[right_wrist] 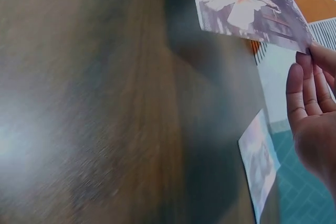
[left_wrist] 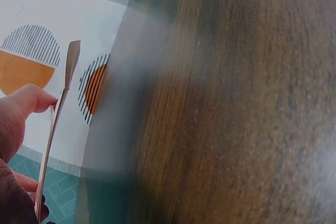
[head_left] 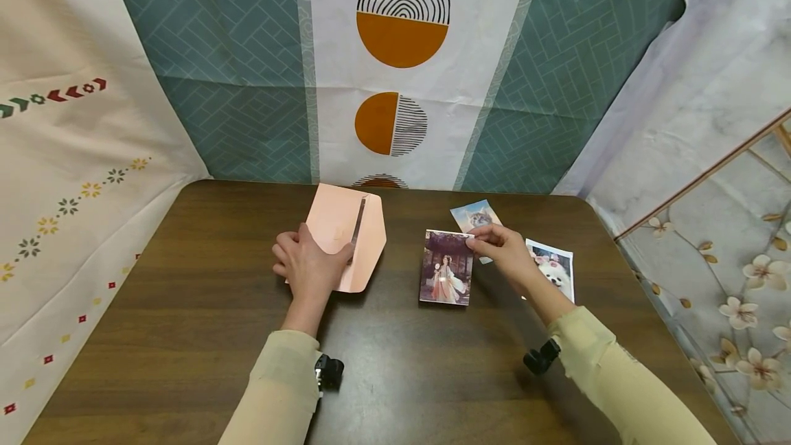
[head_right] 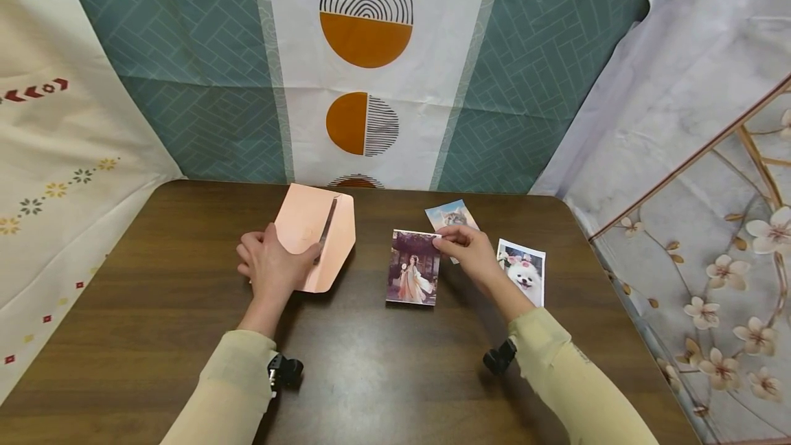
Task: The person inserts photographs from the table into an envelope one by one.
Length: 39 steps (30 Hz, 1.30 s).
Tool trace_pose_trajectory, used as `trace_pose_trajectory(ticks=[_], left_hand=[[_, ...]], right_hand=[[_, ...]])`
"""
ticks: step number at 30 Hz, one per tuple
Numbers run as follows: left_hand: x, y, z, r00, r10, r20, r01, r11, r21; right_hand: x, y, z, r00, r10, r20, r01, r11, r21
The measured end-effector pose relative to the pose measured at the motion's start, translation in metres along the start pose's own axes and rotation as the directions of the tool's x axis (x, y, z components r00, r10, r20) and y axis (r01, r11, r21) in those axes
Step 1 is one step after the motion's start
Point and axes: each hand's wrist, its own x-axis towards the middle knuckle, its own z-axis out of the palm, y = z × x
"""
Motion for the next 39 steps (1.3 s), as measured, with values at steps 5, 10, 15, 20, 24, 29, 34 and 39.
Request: trace_pose_trajectory(ticks=[5,10,15,20,24,29,34,39], left_hand=[[0.000,0.000,0.000,1.000,0.000,0.006,0.000,1.000,-0.001],[0.000,0.001,0.000,1.000,0.000,0.005,0.000,1.000,0.001],[0.000,0.002,0.000,1.000,0.006,0.000,-0.006,1.000,-0.001],[0.000,0.002,0.000,1.000,0.008,-0.001,-0.008,1.000,-0.003],[-0.001,0.004,0.000,1.000,0.010,-0.004,-0.010,1.000,-0.004],[-0.002,0.006,0.001,1.000,0.009,-0.004,-0.009,1.000,-0.003],[-0.003,0.008,0.001,1.000,0.000,0.005,0.000,1.000,-0.001],[-0.004,0.011,0.001,1.000,-0.003,0.011,0.003,1.000,-0.002]], right_hand=[[0.012,-0.007,0.007,1.000,0.013,0.015,-0.013,1.000,0.020],[0.024,-0.014,0.015,0.999,0.034,0.034,-0.034,0.999,0.008],[0.035,-0.020,0.024,0.996,0.049,0.073,-0.053,0.996,0.066],[0.049,-0.021,0.036,0.995,0.052,0.085,-0.065,0.986,0.152],[0.059,-0.022,0.045,0.995,0.044,0.089,-0.057,0.987,0.152],[0.069,-0.024,0.058,0.995,0.026,0.097,-0.041,0.987,0.153],[0.078,-0.026,0.069,0.995,0.038,0.097,-0.054,0.985,0.161],[0.087,-0.026,0.077,0.995,0.028,0.099,-0.043,0.988,0.147]])
